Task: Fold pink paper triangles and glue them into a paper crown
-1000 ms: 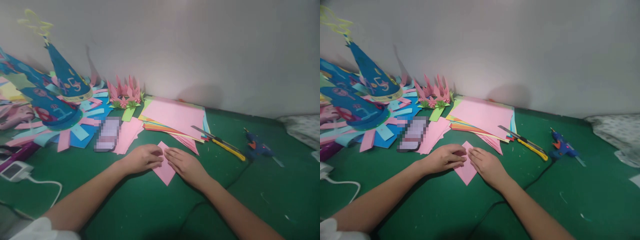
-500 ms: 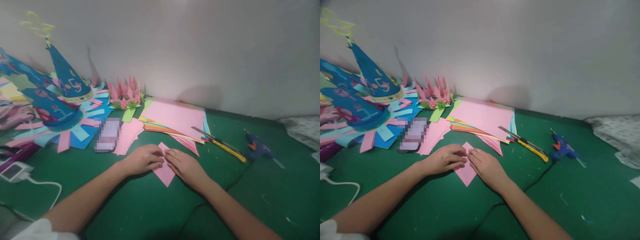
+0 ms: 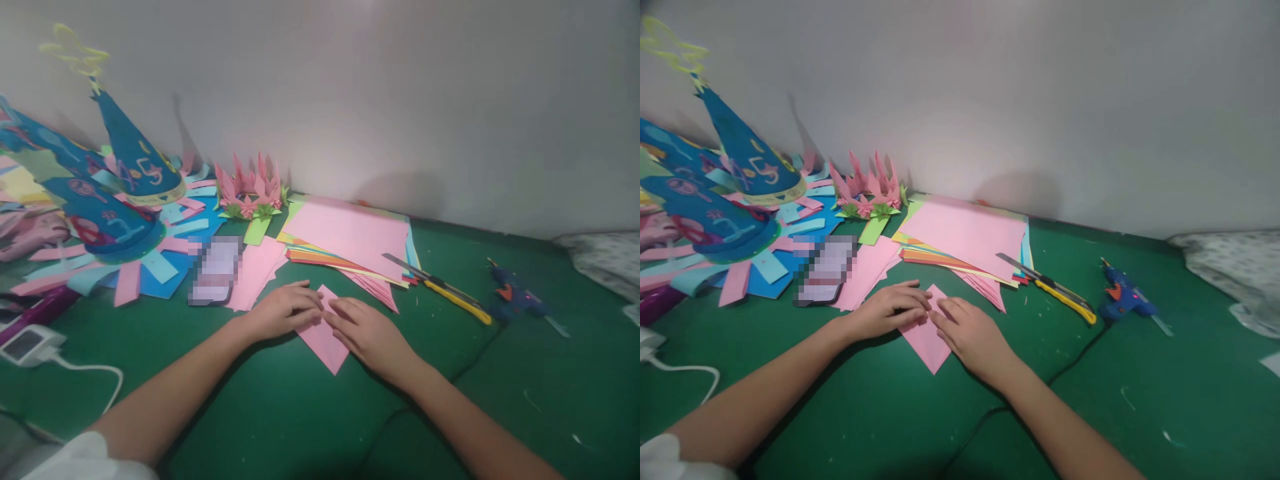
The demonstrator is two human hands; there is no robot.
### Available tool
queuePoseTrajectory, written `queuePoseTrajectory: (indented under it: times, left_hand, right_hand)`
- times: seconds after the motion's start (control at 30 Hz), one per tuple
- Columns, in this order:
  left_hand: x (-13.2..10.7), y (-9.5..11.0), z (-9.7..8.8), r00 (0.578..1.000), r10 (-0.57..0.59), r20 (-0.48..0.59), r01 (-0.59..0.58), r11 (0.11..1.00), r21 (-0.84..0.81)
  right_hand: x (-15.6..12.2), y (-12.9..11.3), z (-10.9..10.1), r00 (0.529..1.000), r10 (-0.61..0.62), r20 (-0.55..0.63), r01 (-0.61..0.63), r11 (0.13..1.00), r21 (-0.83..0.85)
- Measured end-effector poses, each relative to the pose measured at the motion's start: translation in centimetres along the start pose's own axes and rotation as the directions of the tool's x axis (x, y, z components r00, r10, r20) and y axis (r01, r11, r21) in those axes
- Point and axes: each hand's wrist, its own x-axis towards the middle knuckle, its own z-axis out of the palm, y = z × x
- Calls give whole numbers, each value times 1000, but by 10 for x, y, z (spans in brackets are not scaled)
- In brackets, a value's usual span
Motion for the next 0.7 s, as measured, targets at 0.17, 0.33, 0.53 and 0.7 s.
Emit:
queuePoseTrajectory:
  times: [0.17,0.33,0.53,0.7]
  left_hand:
    - [4,-3,6,992,-12,-127,30,989,142]
    - [4,-3,5,994,-52,-96,73,971,228]
    - [2,-9,-4,995,-90,-47,98,968,231]
    - [3,-11,-13,999,-17,-47,27,978,208]
  right_hand:
    - [0,0,1,1000,-9,-25,8,1000,-17]
    - [0,-2,0,999,-8,-37,7,999,-31]
    - [0,-2,-1,999,-16,-40,15,999,-39]
    - [0,-3,-1,1000,-10,-23,9,999,-41]
